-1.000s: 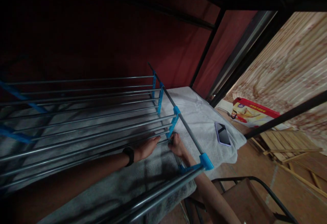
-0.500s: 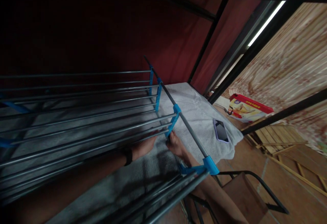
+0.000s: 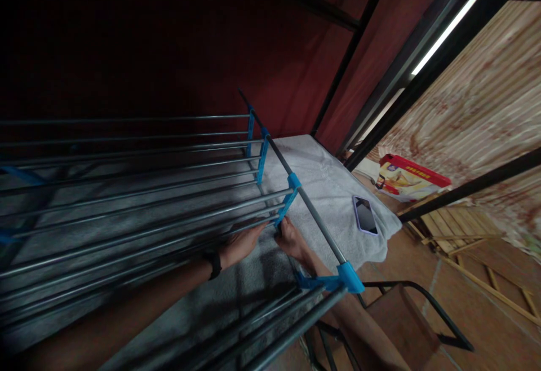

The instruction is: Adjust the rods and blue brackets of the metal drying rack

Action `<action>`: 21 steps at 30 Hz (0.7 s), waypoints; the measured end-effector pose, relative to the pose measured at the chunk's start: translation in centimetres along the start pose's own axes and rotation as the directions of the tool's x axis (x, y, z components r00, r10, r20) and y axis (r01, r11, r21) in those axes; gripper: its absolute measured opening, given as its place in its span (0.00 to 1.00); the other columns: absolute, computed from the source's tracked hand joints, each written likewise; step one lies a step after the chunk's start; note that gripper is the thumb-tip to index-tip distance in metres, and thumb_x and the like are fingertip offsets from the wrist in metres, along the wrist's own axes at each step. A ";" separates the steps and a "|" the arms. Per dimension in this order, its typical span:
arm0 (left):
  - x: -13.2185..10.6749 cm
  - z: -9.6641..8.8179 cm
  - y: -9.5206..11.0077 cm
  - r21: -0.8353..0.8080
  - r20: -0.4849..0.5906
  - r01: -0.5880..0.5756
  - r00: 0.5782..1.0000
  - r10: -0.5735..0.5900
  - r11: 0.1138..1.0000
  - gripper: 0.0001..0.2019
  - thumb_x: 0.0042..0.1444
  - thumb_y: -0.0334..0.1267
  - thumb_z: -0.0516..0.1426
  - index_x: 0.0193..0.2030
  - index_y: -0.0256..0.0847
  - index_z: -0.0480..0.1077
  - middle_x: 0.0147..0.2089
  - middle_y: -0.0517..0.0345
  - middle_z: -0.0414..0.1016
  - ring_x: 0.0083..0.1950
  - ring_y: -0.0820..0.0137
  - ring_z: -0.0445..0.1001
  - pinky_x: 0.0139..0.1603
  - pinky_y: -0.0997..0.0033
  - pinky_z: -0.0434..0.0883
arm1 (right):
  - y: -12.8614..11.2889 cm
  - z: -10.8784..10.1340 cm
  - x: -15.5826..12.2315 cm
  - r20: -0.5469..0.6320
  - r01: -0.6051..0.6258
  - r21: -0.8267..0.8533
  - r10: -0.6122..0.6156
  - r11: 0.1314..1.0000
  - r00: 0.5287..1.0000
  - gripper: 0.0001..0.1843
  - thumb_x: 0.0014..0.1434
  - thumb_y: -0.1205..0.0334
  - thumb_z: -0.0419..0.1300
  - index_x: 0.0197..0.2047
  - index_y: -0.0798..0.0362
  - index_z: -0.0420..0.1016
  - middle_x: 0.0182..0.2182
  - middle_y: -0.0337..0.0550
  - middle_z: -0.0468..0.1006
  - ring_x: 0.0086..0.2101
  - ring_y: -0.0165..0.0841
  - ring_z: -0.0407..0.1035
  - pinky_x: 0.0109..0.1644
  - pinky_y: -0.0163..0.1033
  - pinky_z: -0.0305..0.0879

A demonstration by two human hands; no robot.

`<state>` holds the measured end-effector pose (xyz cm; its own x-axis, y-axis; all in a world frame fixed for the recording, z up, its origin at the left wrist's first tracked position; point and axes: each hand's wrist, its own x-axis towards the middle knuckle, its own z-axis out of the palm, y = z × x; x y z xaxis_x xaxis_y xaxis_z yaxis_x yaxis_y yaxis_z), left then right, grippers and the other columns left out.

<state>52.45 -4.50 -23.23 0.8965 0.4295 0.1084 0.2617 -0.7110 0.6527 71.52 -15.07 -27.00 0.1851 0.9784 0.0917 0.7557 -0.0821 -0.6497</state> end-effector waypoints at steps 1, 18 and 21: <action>0.0 0.2 -0.1 0.028 -0.010 0.005 1.000 -0.004 1.000 0.30 0.66 0.27 0.44 0.72 0.52 0.57 0.69 0.58 0.67 0.71 0.63 0.63 0.75 0.52 0.55 | 0.0 0.0 0.0 -0.008 0.008 0.008 -0.008 1.000 1.000 0.30 0.48 0.73 0.53 0.56 0.51 0.62 0.45 0.45 0.69 0.41 0.36 0.66 0.46 0.42 0.68; 0.4 -0.1 -0.1 0.020 -0.051 -0.030 0.998 0.031 0.999 0.28 0.66 0.29 0.44 0.70 0.54 0.60 0.67 0.59 0.69 0.72 0.61 0.62 0.75 0.48 0.56 | -0.1 0.0 -0.4 -0.035 0.091 0.038 -0.089 0.995 0.995 0.34 0.48 0.72 0.54 0.60 0.52 0.59 0.48 0.47 0.69 0.44 0.38 0.67 0.49 0.45 0.70; 0.3 -0.1 -0.1 -0.014 -0.008 -0.035 0.999 0.035 0.999 0.29 0.66 0.28 0.42 0.70 0.53 0.60 0.67 0.59 0.70 0.72 0.62 0.61 0.75 0.48 0.56 | -0.2 -0.1 -0.6 -0.033 0.099 0.015 -0.098 0.995 0.995 0.35 0.49 0.72 0.54 0.61 0.51 0.57 0.49 0.47 0.69 0.45 0.39 0.68 0.50 0.46 0.70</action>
<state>52.63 -4.24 -23.19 0.9024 0.4084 0.1372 0.2247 -0.7179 0.6589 71.30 -15.66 -26.88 0.1306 0.9750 0.1800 0.7609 0.0178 -0.6486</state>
